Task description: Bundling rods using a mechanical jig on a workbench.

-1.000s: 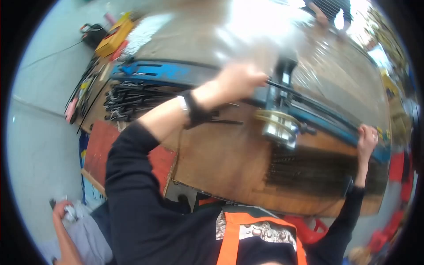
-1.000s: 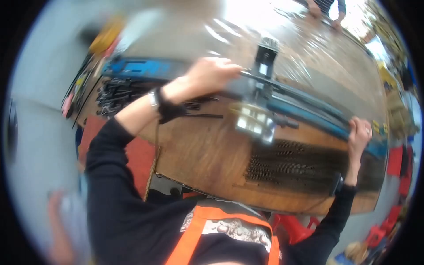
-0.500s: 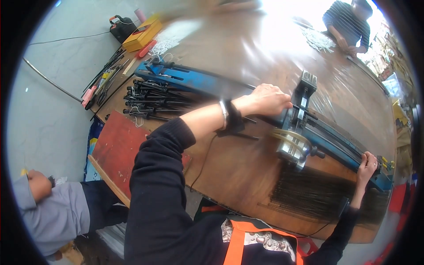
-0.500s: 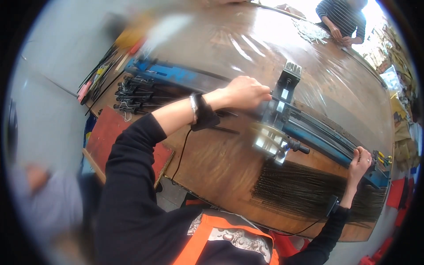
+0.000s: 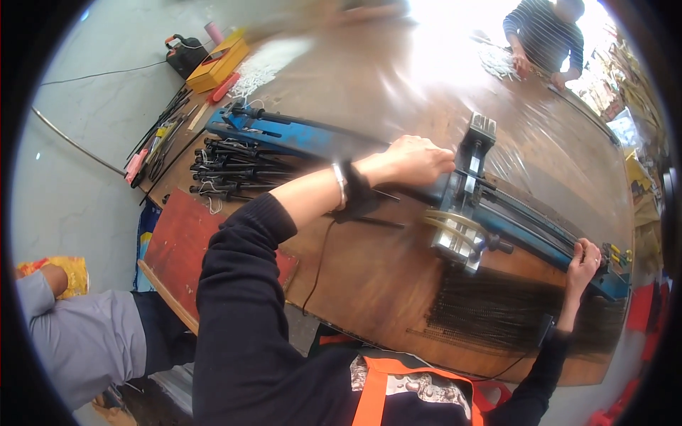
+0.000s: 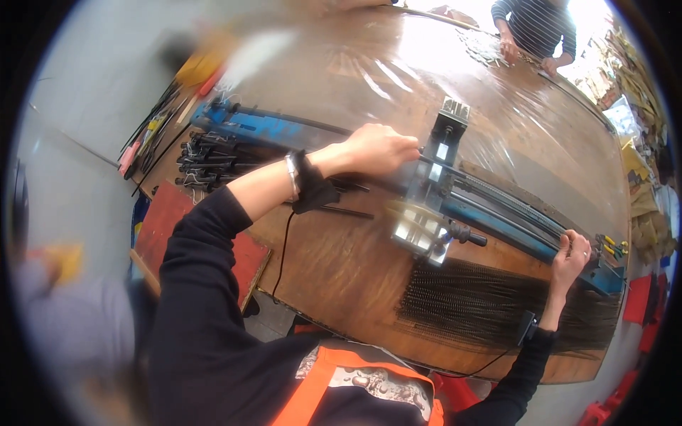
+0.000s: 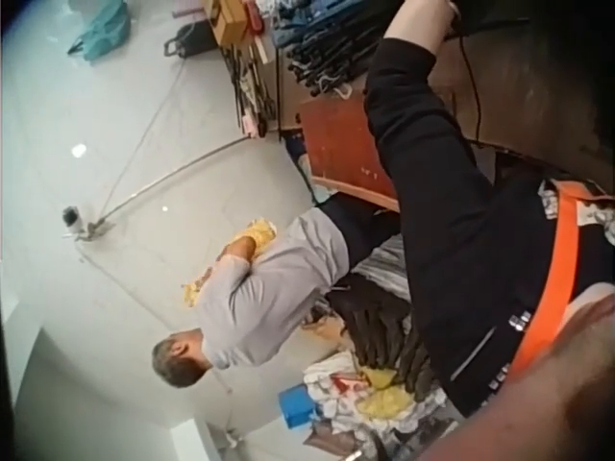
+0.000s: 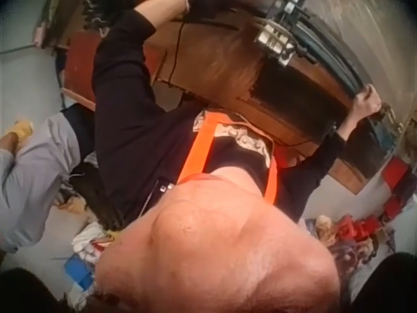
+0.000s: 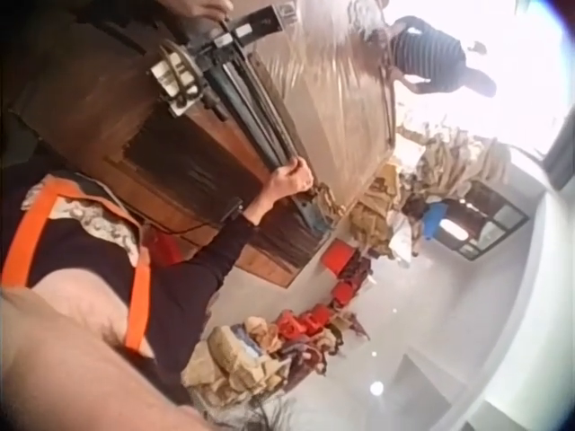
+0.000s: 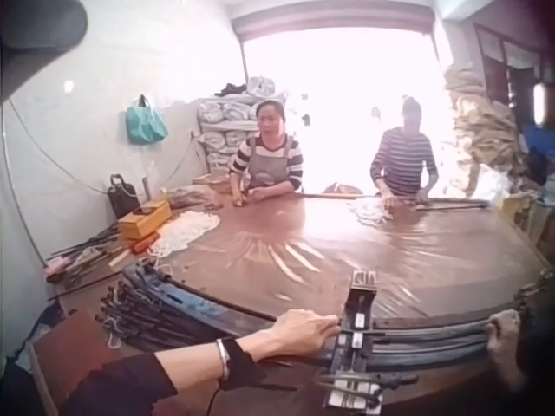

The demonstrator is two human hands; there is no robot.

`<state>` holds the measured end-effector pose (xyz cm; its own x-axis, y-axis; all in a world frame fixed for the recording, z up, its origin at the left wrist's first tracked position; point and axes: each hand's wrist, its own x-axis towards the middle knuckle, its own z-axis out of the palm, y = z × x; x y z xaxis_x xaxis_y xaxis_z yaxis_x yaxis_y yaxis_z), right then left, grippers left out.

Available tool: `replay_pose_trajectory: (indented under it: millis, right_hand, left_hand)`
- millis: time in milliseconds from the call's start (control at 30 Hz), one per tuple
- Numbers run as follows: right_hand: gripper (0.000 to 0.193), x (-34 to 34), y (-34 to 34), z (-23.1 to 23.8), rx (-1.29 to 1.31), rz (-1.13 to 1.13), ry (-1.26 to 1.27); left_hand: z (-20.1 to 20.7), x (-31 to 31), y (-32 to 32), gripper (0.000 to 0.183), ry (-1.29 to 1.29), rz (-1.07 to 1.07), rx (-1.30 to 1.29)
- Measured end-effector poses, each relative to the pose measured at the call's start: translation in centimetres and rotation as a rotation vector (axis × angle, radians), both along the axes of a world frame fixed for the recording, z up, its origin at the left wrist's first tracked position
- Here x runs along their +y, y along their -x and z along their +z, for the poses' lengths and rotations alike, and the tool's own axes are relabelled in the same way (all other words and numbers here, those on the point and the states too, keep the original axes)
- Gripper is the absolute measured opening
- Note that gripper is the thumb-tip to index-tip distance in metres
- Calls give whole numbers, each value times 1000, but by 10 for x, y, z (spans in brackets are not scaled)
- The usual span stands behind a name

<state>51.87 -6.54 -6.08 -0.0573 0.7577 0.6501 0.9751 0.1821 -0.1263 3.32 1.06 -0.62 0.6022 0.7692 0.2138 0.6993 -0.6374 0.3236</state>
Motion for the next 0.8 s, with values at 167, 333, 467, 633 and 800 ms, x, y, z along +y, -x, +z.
replay_pose_trajectory:
  millis: [167,333,467,633,800]
  right_hand:
    - [26,0,25,14,-63,17,-31]
    - [32,-13,106,19,-64,187,-72]
    - [31,-25,118,1,29,248,-24]
    - [30,-29,146,10,85,346,34]
    - [28,-26,174,9,147,450,126]
  left_hand:
    - [-24,14,-5,15,-212,-50,-149]
    - [-18,19,3,16,-269,4,-50]
    - [-14,24,-6,14,-258,69,100]
    - [-12,19,0,16,-234,107,129]
    - [-14,18,5,15,-242,111,120]
